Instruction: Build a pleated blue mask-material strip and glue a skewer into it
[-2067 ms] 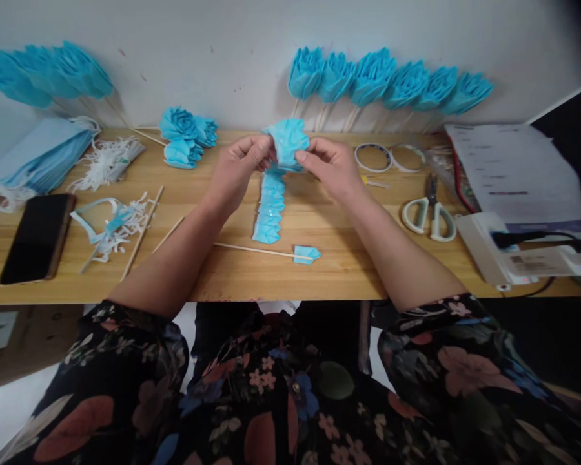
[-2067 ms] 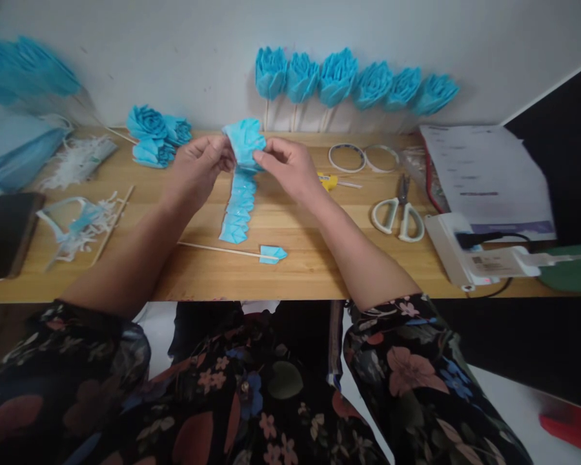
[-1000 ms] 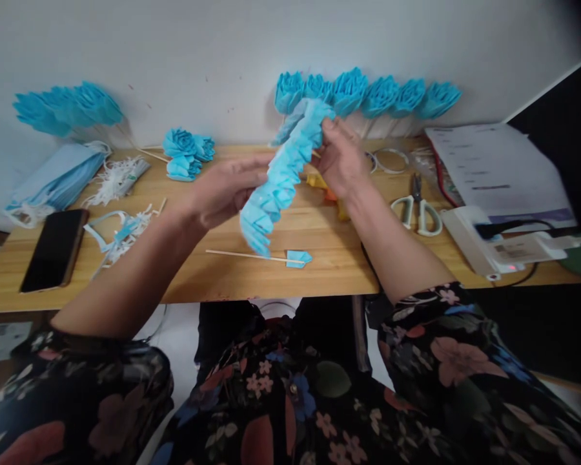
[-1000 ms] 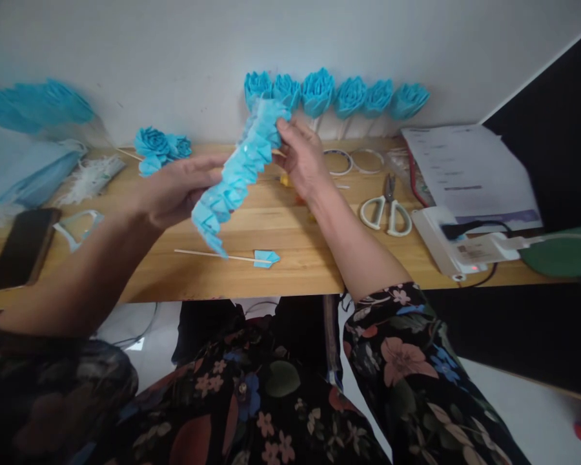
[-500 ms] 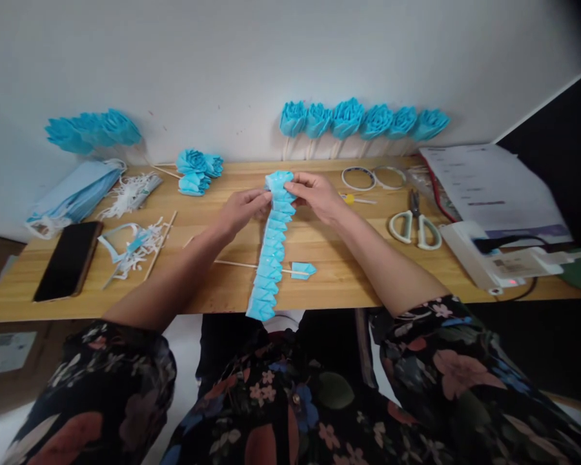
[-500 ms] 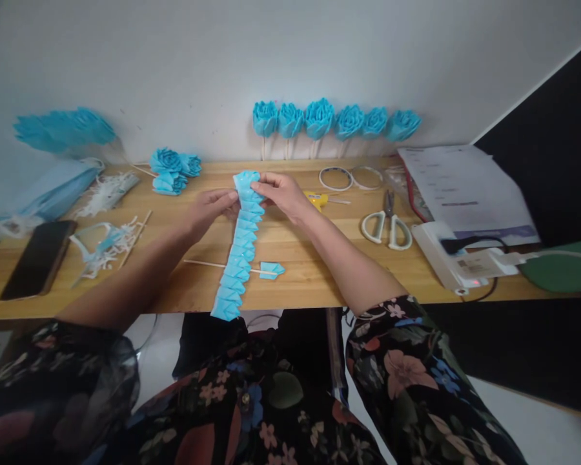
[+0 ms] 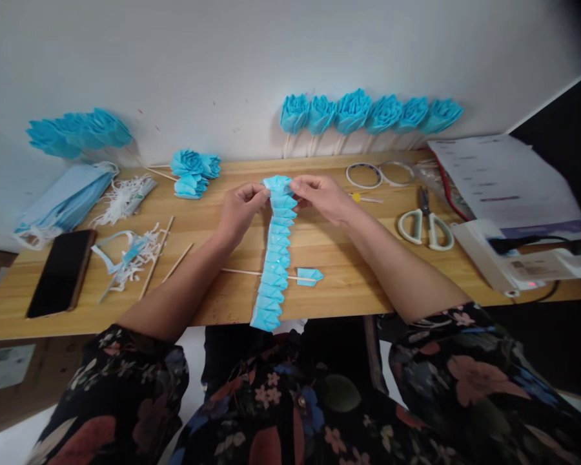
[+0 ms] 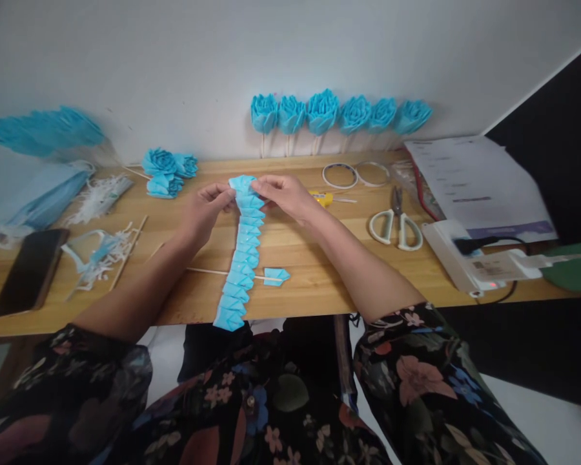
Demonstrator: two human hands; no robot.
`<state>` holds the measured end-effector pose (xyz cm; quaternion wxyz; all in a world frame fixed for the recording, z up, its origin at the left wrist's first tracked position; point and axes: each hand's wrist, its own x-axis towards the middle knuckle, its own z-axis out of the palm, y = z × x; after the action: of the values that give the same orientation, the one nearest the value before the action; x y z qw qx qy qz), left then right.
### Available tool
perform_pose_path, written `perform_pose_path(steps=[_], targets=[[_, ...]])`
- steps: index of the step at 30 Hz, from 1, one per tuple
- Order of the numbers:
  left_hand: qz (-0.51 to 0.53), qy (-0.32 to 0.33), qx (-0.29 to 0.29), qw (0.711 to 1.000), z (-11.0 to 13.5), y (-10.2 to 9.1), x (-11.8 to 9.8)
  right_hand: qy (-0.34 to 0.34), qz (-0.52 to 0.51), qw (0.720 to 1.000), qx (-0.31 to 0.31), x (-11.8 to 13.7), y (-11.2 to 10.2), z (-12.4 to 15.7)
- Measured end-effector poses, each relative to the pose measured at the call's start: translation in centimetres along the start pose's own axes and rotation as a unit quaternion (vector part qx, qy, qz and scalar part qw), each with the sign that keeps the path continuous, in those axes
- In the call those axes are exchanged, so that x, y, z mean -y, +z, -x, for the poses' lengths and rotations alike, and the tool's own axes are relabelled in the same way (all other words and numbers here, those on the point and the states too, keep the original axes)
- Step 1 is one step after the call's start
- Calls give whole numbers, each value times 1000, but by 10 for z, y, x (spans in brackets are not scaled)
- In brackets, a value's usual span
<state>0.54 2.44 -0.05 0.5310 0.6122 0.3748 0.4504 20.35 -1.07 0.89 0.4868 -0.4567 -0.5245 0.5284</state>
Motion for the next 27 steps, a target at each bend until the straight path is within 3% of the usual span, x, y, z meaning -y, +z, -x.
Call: perform_pose_path(steps=[6, 18, 27], targets=[[-16, 28, 18, 999, 5, -1, 0, -40, 60, 997, -40, -5, 7, 2], [44, 3, -8, 999, 0, -5, 8, -33, 38, 999, -1, -3, -2, -2], [86, -30, 79, 993, -1, -8, 8, -89, 115, 989, -41, -7, -3, -4]])
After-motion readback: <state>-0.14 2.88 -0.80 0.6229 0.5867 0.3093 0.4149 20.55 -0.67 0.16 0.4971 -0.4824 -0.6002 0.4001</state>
